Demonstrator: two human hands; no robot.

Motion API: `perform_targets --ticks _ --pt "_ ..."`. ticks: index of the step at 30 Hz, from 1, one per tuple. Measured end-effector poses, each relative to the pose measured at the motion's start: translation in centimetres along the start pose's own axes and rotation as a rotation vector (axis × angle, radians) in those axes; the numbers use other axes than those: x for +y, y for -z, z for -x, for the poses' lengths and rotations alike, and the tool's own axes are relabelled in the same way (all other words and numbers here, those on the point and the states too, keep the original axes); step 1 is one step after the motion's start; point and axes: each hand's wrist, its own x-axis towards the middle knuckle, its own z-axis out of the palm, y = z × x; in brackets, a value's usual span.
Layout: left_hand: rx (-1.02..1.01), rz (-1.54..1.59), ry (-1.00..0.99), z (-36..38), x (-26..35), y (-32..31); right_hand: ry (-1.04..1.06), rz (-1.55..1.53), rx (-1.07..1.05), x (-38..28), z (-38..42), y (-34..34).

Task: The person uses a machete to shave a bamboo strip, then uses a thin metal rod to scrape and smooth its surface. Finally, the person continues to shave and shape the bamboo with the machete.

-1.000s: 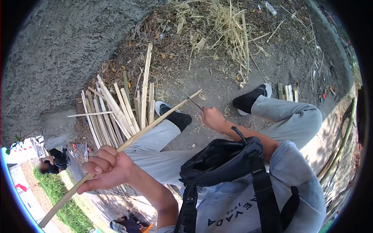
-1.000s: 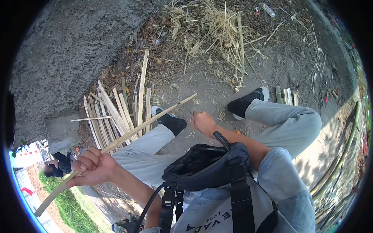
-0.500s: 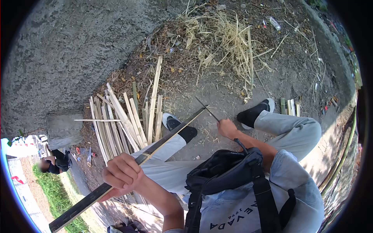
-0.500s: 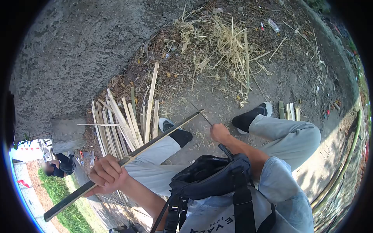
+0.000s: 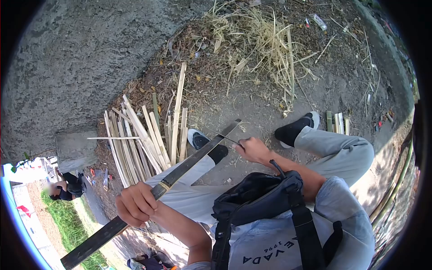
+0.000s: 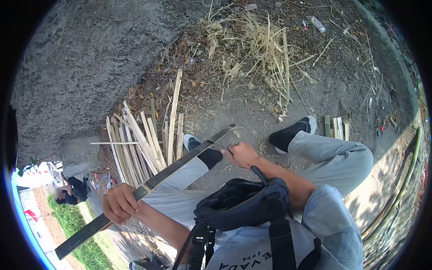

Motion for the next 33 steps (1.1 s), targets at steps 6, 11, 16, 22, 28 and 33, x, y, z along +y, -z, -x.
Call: perform_targets --ticks 6,11,16,22,28,33 --pt "0.073 0.009 -0.023 0.4 0.0 -0.4 -0.068 -0.100 0.062 -0.2 0.4 -2.0" --pt "-0.003 0.035 0.013 0.6 0.3 -0.3 -0.381 0.031 0.002 7.4 -1.0 -4.3" --pt "-0.038 0.054 0.023 0.3 0.0 -0.4 -0.264 -0.036 -0.054 3.1 -0.6 -2.0" --pt "-0.004 0.043 0.035 0.1 0.0 -0.2 -0.125 -0.100 -0.072 0.2 -0.2 -0.3" --pt "0.017 0.027 0.027 0.2 0.3 -0.1 -0.417 -0.142 -0.039 2.2 -1.0 0.3" --pt "-0.066 0.013 0.059 -0.3 0.3 0.3 -0.442 -0.133 -0.059 2.1 -1.4 0.5"
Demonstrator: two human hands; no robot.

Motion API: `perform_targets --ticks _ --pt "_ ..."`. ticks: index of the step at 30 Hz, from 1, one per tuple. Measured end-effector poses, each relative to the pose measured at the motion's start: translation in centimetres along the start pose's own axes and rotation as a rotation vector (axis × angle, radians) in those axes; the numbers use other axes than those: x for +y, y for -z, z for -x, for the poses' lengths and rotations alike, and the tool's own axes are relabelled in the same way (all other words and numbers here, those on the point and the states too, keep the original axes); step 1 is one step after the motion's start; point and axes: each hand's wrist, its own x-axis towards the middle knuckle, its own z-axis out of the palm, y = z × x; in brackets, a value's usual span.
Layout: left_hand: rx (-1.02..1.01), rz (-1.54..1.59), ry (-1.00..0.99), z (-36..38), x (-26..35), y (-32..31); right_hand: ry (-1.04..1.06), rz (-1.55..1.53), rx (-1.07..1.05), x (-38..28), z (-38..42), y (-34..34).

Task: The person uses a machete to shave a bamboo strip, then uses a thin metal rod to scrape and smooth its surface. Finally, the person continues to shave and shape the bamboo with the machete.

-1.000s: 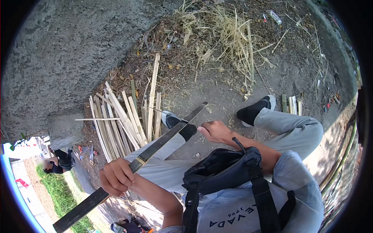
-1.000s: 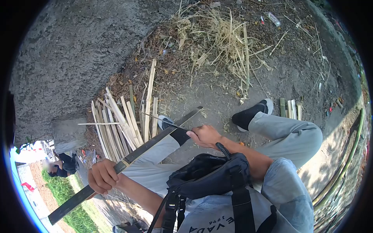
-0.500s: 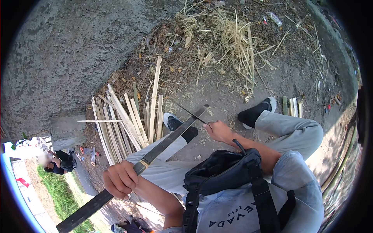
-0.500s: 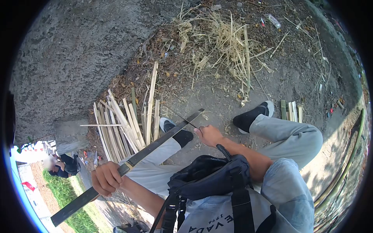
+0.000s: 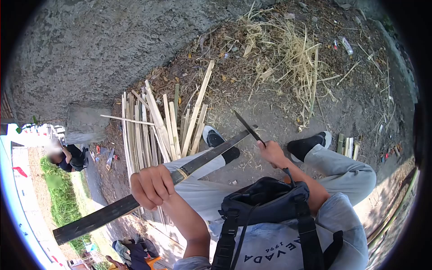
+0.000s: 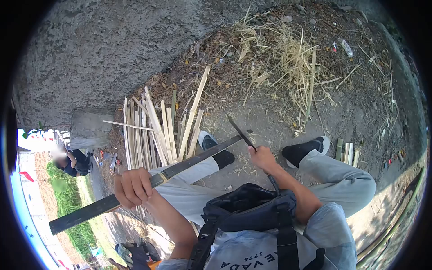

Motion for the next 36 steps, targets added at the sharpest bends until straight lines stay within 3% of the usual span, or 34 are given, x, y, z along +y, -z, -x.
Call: perform_targets --ticks 4,10,16,32,36 --pt "0.002 -0.022 0.028 -0.6 0.0 0.7 0.141 0.065 0.129 0.5 -0.1 -0.8" --pt "0.685 -0.364 -0.007 -2.0 -0.9 1.3 0.070 -0.063 0.109 -0.9 0.6 0.4" --pt "1.068 -0.623 -0.008 -6.0 -4.6 2.2 0.030 -0.090 0.114 -0.3 0.0 0.9" --pt "1.121 -0.738 0.072 -8.9 -6.8 4.6 0.041 -0.105 0.143 -0.9 0.8 2.1" --pt "1.012 -0.743 0.142 -8.9 -6.8 4.2 0.098 -0.057 0.200 0.2 0.6 2.2"
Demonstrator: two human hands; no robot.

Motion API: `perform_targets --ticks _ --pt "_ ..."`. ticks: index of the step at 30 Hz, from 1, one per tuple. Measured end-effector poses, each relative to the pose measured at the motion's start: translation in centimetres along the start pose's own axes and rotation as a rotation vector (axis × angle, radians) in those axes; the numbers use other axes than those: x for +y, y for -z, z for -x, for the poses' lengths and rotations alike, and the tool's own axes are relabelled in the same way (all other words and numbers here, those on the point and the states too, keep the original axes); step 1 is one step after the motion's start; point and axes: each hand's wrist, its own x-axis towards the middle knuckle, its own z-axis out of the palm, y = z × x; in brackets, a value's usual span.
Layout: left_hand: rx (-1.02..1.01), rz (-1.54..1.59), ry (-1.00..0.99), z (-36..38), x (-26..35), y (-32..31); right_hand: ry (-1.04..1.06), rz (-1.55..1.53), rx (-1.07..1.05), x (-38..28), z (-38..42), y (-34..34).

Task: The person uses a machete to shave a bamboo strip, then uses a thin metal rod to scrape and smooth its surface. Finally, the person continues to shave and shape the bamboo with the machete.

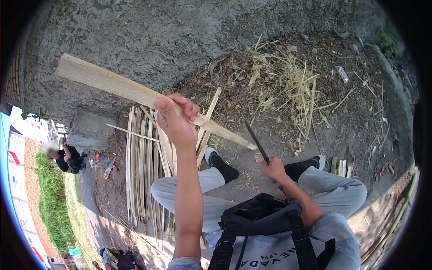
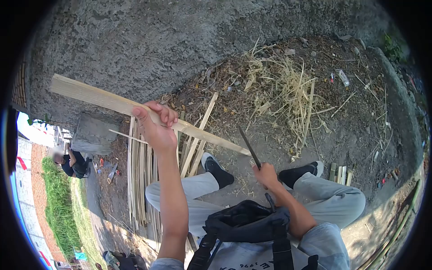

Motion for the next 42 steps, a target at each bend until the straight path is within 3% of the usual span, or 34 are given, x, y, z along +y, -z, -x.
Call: perform_targets --ticks 2,5,6,10,13,20,23,27,33,36,42 --pt "-0.090 -0.040 0.034 0.0 0.5 0.0 -0.029 0.007 0.005 -0.7 1.2 1.8" --pt "-0.215 -0.439 -0.086 -0.7 0.4 0.5 -0.016 0.030 0.076 -1.1 2.2 4.0" --pt "-0.273 -0.550 -0.032 -0.2 1.4 0.2 -0.001 0.037 0.112 -0.4 2.0 4.1" --pt "-0.394 -0.657 -0.040 0.9 1.7 0.3 0.016 0.001 0.195 0.7 1.8 5.7" --pt "-0.390 -0.607 0.052 1.5 3.2 0.4 0.041 -0.045 0.272 0.3 4.1 7.8" --pt "-0.213 -0.368 0.005 2.5 1.0 3.9 -0.065 -0.104 0.415 2.8 7.5 9.8" --pt "-0.076 -0.398 -0.142 3.2 0.1 3.8 -0.102 -0.231 0.381 1.7 7.6 9.8" --pt "0.003 -0.611 -0.081 3.4 0.5 4.8 -0.072 -0.215 0.392 3.4 6.2 8.7" --pt "-0.029 -0.557 -0.098 3.2 0.3 5.0 -0.068 -0.170 0.335 3.0 5.7 8.1" --pt "-0.161 -0.558 0.030 3.0 1.1 4.6 -0.051 -0.140 0.314 2.9 5.2 7.9" --pt "-0.147 -0.494 0.144 2.1 -0.4 4.1 -0.073 -0.144 0.296 3.5 4.2 7.5"
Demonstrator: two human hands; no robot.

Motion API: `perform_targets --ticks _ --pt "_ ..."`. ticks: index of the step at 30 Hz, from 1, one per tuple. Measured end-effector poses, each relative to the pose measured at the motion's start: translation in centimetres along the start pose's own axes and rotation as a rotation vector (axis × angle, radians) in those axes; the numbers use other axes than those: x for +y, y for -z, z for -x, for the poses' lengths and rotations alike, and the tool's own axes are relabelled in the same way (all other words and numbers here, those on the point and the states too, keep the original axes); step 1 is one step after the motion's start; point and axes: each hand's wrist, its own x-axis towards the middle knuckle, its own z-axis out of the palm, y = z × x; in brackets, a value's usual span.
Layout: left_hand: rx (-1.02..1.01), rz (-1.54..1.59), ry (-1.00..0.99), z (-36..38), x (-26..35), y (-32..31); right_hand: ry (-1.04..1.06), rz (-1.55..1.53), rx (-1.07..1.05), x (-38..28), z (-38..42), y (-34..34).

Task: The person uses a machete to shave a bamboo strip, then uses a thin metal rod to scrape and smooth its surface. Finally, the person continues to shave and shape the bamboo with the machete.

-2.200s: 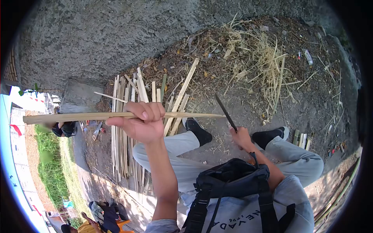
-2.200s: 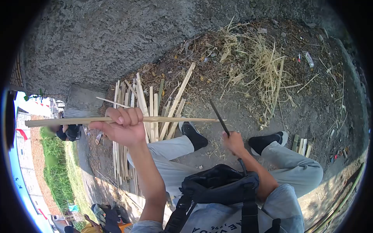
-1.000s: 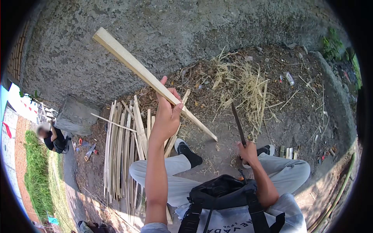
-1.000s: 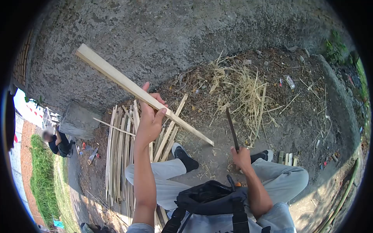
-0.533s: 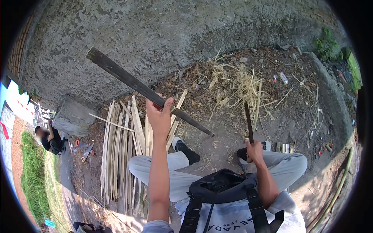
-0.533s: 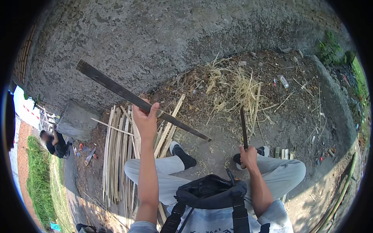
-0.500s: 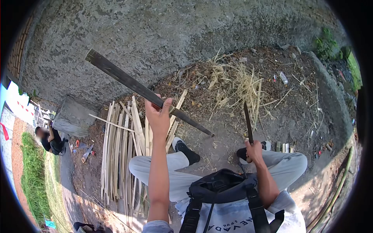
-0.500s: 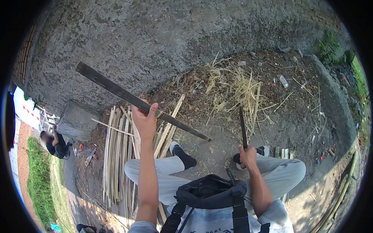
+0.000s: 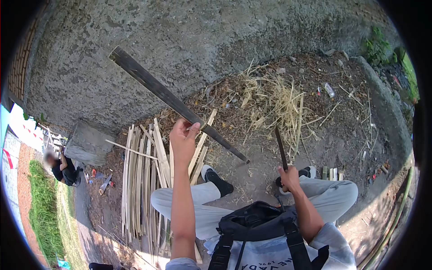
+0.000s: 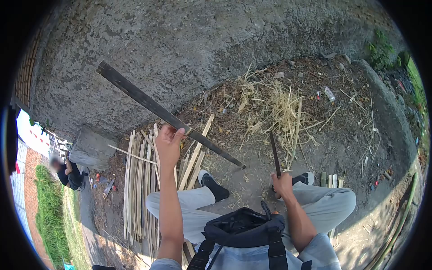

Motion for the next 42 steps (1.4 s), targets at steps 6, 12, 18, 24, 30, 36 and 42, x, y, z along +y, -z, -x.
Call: perform_targets --ticks 6,12,18,24,30,36,42 --pt "0.009 0.004 -0.013 0.0 -1.4 -1.1 0.011 -0.007 0.003 0.3 -0.9 -0.4" --pt "0.063 0.035 0.015 -0.4 -2.4 -1.8 -0.019 0.001 -0.015 0.6 -1.6 -1.2" --pt "0.116 0.166 0.021 -0.3 -3.2 -3.0 -0.021 0.014 -0.037 0.2 -1.8 -1.1" --pt "0.081 0.273 0.002 -0.5 -4.1 -4.3 -0.030 0.025 -0.044 -0.1 -1.9 -1.1" --pt "0.018 0.321 -0.019 -0.4 -3.9 -4.7 -0.060 0.042 -0.071 0.2 -2.2 -1.2" --pt "-0.094 0.307 0.006 -0.1 -2.0 -4.6 -0.001 0.066 -0.022 0.9 -2.4 -1.8" --pt "-0.156 0.375 -0.014 -0.2 -3.4 -4.4 -0.029 0.075 -0.041 0.3 -2.0 -1.3"
